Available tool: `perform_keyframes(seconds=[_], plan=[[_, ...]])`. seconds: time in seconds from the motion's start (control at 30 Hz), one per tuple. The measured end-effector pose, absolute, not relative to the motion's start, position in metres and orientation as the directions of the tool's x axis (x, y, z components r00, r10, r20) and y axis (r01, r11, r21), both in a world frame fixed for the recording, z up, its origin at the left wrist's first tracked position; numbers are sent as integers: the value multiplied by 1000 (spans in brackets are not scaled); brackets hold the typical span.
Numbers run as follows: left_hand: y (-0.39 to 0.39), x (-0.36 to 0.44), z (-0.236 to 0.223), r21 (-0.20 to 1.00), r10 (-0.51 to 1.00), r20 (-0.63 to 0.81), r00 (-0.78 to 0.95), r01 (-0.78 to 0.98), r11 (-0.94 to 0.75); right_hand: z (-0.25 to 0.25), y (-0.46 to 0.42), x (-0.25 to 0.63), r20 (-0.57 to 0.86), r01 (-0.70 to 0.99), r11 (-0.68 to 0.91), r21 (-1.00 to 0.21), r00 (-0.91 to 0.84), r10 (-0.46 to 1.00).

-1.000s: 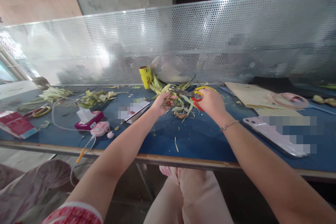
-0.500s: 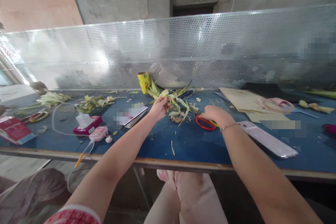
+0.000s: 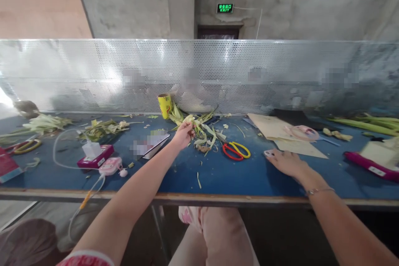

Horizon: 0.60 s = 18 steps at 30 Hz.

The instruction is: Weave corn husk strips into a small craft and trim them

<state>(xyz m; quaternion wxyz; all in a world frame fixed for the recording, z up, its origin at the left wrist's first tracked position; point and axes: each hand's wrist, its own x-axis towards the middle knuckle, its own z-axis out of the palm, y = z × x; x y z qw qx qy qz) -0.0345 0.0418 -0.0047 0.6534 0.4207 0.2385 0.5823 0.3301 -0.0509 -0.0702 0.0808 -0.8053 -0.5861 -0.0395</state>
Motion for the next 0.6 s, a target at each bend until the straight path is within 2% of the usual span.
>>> perform_keyframes(seconds=[0.1,0.3,0.37,0.43,0.47,0.5,0.57,0.6], plan=[[43,-36,-5,828,963,181,201,-560,-38,-72,-64,322,124,934,-354,-53,358,926],[45,-36,-5,821,966,184,179,-568,-51,-72,-69,323,129,967,-256,-15,256,958],[46,-36,-5,854,973,171,154,-516,-68,-73,-70,325,125,967,-253,-3,252,960],[46,-38,-3,930,985,168,50,-340,-141,-74,-71,325,125,966,-258,-3,256,959],[46,-40,-1,966,982,183,-47,-177,-189,-74,-72,324,127,967,-256,-3,254,959],[45,-42,2,966,957,258,-132,29,-257,-75,-73,323,133,967,-254,-3,252,959],[42,-49,8,836,859,472,-200,412,-363,-75,-74,320,148,967,-255,-3,252,956],[41,-53,12,751,828,533,-176,549,-366,-75,-75,319,154,967,-256,-4,253,955]])
